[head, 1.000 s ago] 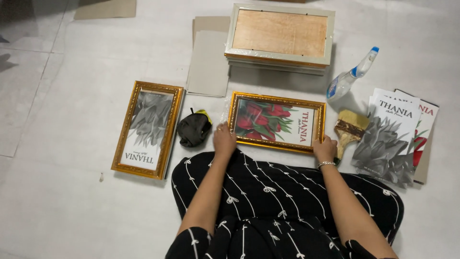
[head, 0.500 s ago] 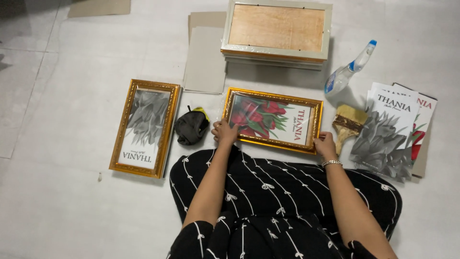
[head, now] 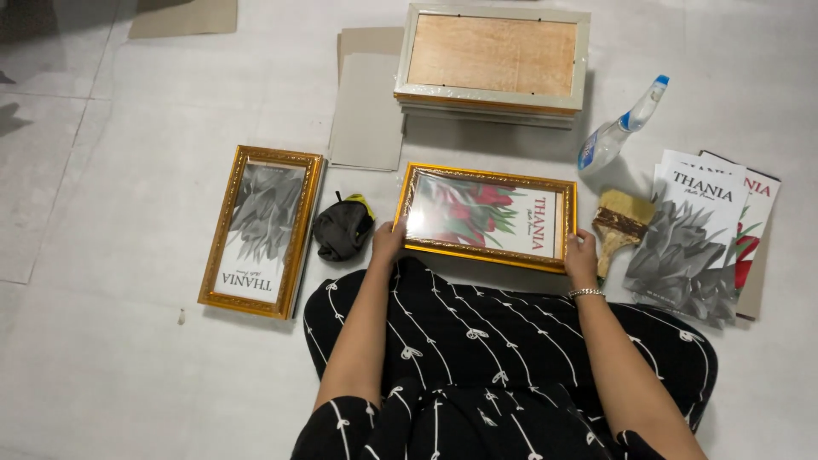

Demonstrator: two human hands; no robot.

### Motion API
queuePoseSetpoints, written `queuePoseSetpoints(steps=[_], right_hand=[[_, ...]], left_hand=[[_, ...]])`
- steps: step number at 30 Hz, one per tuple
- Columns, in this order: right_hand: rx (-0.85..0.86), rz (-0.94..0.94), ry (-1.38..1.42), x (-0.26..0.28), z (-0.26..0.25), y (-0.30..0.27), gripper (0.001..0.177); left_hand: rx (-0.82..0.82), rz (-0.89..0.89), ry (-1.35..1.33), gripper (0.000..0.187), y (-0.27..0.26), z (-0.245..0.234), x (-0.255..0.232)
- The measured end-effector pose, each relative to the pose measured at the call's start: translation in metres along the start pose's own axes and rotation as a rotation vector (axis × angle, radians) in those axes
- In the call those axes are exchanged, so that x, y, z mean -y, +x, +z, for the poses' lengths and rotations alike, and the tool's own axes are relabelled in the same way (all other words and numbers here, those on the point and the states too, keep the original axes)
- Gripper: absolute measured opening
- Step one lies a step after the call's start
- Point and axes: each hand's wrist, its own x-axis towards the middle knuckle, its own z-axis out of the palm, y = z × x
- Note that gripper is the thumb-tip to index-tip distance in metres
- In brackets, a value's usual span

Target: Cleaning and dusting a picture frame using a brush and a cloth

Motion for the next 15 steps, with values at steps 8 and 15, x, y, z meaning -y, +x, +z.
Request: queuePoseSetpoints(steps=[8,15], right_hand=[[0.007,0.005,0.017,-0.019,-0.015,0.009,0.048],[0.364,0.220,0.517,0.112,-0.096,-0.129,0.066]], left_hand=[[-0.008,0.043,-0.259,0.056,-0.057,-0.026,-0.026],[0.024,0.154,-0.351,0.047,-0.166,-0.083,-0.090]])
